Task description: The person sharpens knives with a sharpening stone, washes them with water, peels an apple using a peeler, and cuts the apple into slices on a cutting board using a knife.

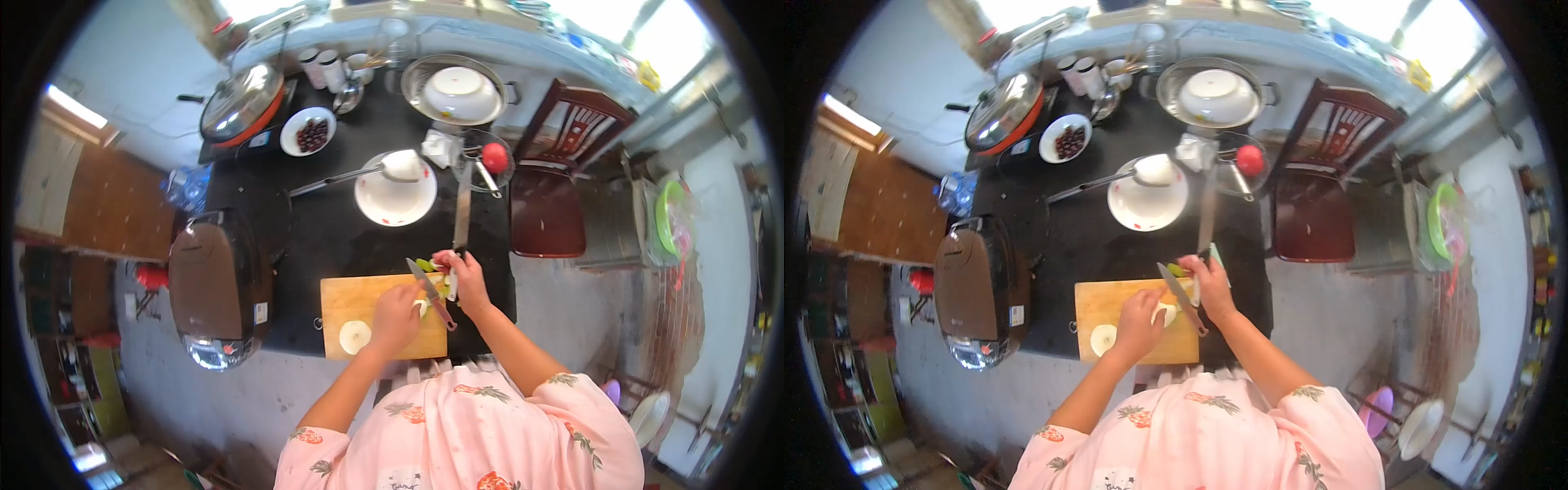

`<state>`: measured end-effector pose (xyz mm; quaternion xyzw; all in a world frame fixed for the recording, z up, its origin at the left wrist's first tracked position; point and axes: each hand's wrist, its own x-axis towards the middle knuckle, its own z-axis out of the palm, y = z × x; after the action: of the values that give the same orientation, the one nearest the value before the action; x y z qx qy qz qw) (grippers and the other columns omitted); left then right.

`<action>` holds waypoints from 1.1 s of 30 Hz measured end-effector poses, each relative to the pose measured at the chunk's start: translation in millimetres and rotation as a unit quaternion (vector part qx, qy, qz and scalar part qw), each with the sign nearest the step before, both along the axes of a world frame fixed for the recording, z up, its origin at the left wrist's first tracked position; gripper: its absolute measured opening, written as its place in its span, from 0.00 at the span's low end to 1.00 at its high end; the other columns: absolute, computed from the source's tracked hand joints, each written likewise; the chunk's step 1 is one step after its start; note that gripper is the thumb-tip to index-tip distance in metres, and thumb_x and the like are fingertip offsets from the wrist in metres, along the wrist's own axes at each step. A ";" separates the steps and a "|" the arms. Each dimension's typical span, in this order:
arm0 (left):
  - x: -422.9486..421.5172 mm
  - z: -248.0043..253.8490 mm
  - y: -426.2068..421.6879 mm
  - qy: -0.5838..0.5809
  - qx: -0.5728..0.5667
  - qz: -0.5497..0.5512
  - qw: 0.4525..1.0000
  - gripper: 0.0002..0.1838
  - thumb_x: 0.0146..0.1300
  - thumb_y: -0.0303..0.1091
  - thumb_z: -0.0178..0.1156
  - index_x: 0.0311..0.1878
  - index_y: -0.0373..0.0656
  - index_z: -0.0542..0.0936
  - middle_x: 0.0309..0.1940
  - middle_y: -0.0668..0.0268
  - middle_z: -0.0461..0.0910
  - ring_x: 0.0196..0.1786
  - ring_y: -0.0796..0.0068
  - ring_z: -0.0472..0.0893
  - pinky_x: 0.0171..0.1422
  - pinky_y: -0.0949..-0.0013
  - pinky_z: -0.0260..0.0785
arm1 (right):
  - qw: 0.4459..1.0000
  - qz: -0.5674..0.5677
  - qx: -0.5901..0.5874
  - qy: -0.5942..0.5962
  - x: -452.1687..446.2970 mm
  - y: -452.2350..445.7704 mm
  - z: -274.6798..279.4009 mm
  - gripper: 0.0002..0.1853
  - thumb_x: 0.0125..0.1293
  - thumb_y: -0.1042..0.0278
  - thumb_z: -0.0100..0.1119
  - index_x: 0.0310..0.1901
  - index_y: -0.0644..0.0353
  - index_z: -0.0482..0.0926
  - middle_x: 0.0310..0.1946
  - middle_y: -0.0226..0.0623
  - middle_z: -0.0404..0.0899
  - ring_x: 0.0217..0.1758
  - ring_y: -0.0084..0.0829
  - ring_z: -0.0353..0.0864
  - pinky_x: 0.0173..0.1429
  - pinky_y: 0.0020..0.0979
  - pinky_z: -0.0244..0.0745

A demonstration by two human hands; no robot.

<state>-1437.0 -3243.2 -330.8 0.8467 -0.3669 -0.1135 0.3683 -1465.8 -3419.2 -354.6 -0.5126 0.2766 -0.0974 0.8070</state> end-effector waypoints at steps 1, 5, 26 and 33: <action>-3.2 2.4 -7.5 -0.015 -0.017 -0.028 0.999 0.26 0.50 0.22 0.58 0.56 0.36 0.72 0.48 0.51 0.74 0.50 0.50 0.72 0.56 0.54 0.63 | 1.000 -0.006 0.027 -0.008 3.5 0.3 3.8 0.10 0.69 0.65 0.48 0.38 0.64 0.73 0.41 0.40 0.79 0.44 0.29 0.78 0.53 0.29 0.73; -16.3 -5.3 -30.6 -0.085 -0.059 -0.087 0.991 0.26 0.46 0.19 0.56 0.54 0.32 0.72 0.49 0.52 0.74 0.52 0.51 0.72 0.59 0.54 0.62 | 0.987 -0.017 0.157 -0.025 10.5 1.3 32.4 0.16 0.70 0.61 0.47 0.48 0.68 0.74 0.49 0.43 0.77 0.52 0.33 0.78 0.60 0.34 0.71; 3.7 -56.4 -57.5 -0.075 0.048 -0.072 0.993 0.12 0.54 0.31 0.59 0.41 0.37 0.77 0.43 0.55 0.78 0.49 0.54 0.74 0.57 0.54 0.60 | 0.979 0.069 -0.189 -0.015 -58.5 -41.1 7.2 0.12 0.65 0.61 0.55 0.39 0.63 0.74 0.29 0.30 0.73 0.34 0.21 0.68 0.41 0.28 0.68; -10.4 -57.6 -72.1 -0.004 0.030 -0.043 0.999 0.14 0.55 0.30 0.59 0.45 0.36 0.77 0.41 0.52 0.78 0.48 0.50 0.75 0.54 0.54 0.62 | 0.936 0.078 -0.339 0.055 -70.4 -59.0 4.8 0.18 0.64 0.55 0.54 0.44 0.64 0.74 0.35 0.52 0.79 0.40 0.50 0.78 0.44 0.42 0.71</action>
<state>-1447.4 -3315.3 -388.5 0.8411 -0.4012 -0.1367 0.3361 -1536.2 -3478.2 -349.8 -0.7800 0.2305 -0.0940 0.5742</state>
